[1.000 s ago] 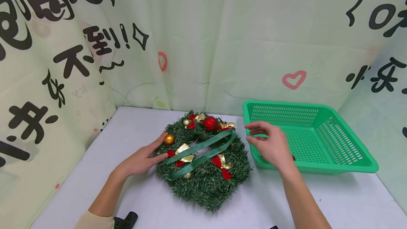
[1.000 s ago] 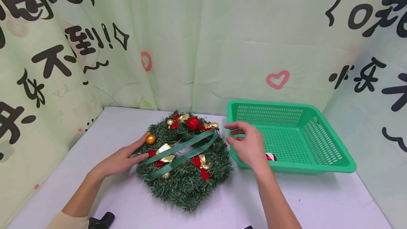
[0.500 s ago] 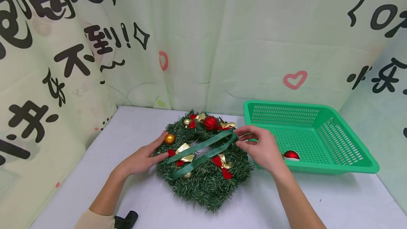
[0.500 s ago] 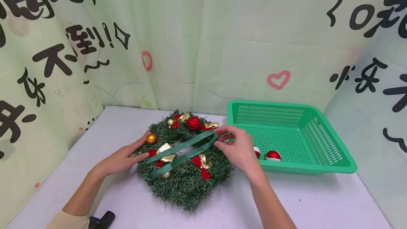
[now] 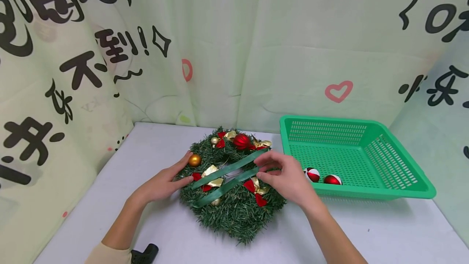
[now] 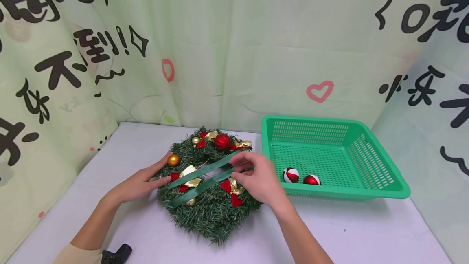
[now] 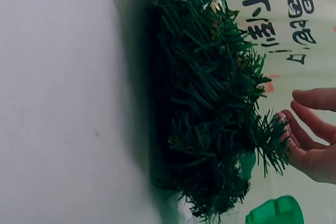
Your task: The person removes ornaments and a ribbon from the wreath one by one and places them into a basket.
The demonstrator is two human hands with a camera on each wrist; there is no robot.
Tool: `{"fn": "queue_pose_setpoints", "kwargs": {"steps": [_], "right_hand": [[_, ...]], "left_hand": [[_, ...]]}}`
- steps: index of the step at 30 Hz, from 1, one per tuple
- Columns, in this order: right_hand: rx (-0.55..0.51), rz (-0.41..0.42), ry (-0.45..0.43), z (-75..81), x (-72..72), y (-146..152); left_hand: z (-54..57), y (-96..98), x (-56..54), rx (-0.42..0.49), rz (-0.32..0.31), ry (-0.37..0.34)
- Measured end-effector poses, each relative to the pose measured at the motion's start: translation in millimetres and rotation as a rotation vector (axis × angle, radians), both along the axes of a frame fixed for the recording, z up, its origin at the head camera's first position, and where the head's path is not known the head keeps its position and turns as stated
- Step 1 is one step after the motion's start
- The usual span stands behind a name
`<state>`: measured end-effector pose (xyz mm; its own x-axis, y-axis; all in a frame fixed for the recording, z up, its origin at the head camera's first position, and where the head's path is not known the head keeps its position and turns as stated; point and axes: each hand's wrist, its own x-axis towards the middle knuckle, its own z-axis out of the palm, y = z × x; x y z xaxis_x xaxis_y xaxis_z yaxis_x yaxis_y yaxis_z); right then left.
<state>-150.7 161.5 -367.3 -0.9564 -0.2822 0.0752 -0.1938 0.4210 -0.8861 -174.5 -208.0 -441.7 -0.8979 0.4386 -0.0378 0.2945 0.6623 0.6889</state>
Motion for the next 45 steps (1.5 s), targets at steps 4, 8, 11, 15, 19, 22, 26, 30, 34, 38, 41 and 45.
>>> {"fn": "queue_pose_setpoints", "kwargs": {"steps": [4, 8, 11, 15, 19, 22, 26, 30, 34, 38, 41, 45], "right_hand": [[-0.011, 0.039, -0.01, -2.0, 2.8, -6.8], [-0.016, 0.079, -0.021, -3.3, 6.0, -12.9], [-0.019, 0.105, -0.033, -4.4, 8.3, -17.0], [-0.004, 0.138, -0.03, -6.1, 10.6, -21.6], [0.007, 0.161, -0.039, -7.2, 13.1, -25.3], [0.01, 0.177, -0.053, -7.9, 14.8, -27.8], [0.022, 0.211, -0.062, -9.6, 16.7, -31.4], [0.029, 0.25, -0.078, -11.8, 19.0, -35.5], [0.037, 0.273, -0.087, -14.1, 21.4, -39.9], [0.042, 0.293, -0.082, -16.1, 22.9, -43.3], [0.052, 0.307, -0.081, -17.5, 23.3, -44.9], [0.058, 0.322, -0.099, -18.9, 24.2, -46.3]], "left_hand": [[0.1, 0.2, -0.2, 0.002, 0.0, 0.0], [0.4, 0.5, -0.3, 0.003, -0.002, 0.003], [0.2, 0.4, -0.4, 0.002, -0.003, 0.003], [0.6, 0.4, -0.3, 0.004, -0.001, 0.0], [1.2, 0.7, 0.0, 0.009, 0.002, -0.008], [0.8, 0.5, -0.2, 0.01, -0.001, -0.008], [0.3, 0.5, -0.4, 0.01, -0.003, 0.001], [0.4, 0.5, -0.3, 0.008, -0.001, 0.002], [1.2, -0.1, -0.4, 0.005, -0.005, -0.003], [2.4, -0.2, -0.2, 0.003, -0.005, -0.001], [2.9, 0.2, 0.1, 0.004, -0.002, -0.002], [2.3, 1.5, 0.0, 0.009, -0.001, -0.017]]}}
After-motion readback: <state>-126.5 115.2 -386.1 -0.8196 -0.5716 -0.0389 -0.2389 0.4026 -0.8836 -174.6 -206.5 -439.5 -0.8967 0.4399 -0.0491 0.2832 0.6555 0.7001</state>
